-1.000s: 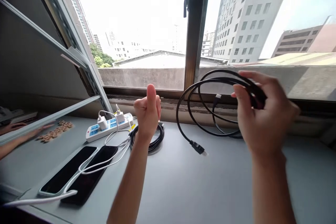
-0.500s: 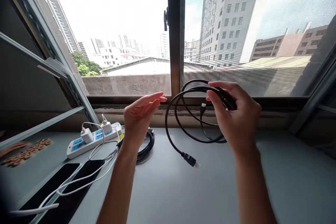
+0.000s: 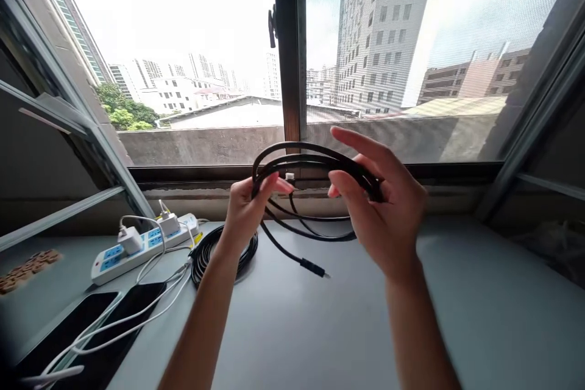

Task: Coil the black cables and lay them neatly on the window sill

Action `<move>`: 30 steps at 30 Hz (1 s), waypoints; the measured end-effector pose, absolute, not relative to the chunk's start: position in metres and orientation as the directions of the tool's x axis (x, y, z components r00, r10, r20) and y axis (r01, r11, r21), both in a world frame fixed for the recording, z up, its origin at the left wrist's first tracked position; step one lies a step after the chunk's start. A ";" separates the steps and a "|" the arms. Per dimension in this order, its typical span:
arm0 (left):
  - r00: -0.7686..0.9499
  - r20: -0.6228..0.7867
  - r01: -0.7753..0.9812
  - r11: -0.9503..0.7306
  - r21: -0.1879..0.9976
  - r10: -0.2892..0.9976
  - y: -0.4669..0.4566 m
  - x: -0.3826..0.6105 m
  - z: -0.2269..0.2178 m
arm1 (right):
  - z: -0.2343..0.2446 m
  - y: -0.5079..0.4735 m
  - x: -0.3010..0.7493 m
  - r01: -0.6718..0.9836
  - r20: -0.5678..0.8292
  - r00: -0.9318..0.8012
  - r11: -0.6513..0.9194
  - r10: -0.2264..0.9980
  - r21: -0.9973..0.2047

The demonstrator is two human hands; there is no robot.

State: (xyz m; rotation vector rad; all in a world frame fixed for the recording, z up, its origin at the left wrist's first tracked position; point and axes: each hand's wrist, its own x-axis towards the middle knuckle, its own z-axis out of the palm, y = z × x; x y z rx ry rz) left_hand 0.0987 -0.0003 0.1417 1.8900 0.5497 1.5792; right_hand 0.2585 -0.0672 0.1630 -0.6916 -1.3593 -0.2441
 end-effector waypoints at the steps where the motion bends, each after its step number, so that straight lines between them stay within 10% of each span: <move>1: 0.170 0.695 -0.139 -0.681 0.719 0.699 -0.001 0.100 0.141 | 0.162 -0.067 0.258 0.532 0.939 0.211 0.773 0.272 -0.344; 8: -0.196 0.712 0.092 -0.710 0.698 0.674 -0.024 0.102 0.150 | 0.155 -0.056 0.246 0.541 0.767 0.213 0.581 0.605 -0.608; 13: -0.145 0.772 0.192 -0.748 0.635 0.618 -0.020 0.097 0.150 | 0.156 -0.067 0.246 0.183 0.578 -0.116 0.589 0.808 -0.787; 20: 0.462 0.466 0.014 -0.532 0.847 0.754 -0.012 0.089 0.149 | 0.159 -0.074 0.263 0.059 0.528 -0.020 0.528 0.849 -0.847; 30: 0.023 0.785 0.137 -0.780 0.611 0.619 0.004 0.083 0.149 | 0.167 -0.082 0.259 0.147 0.594 0.344 0.583 0.727 -0.799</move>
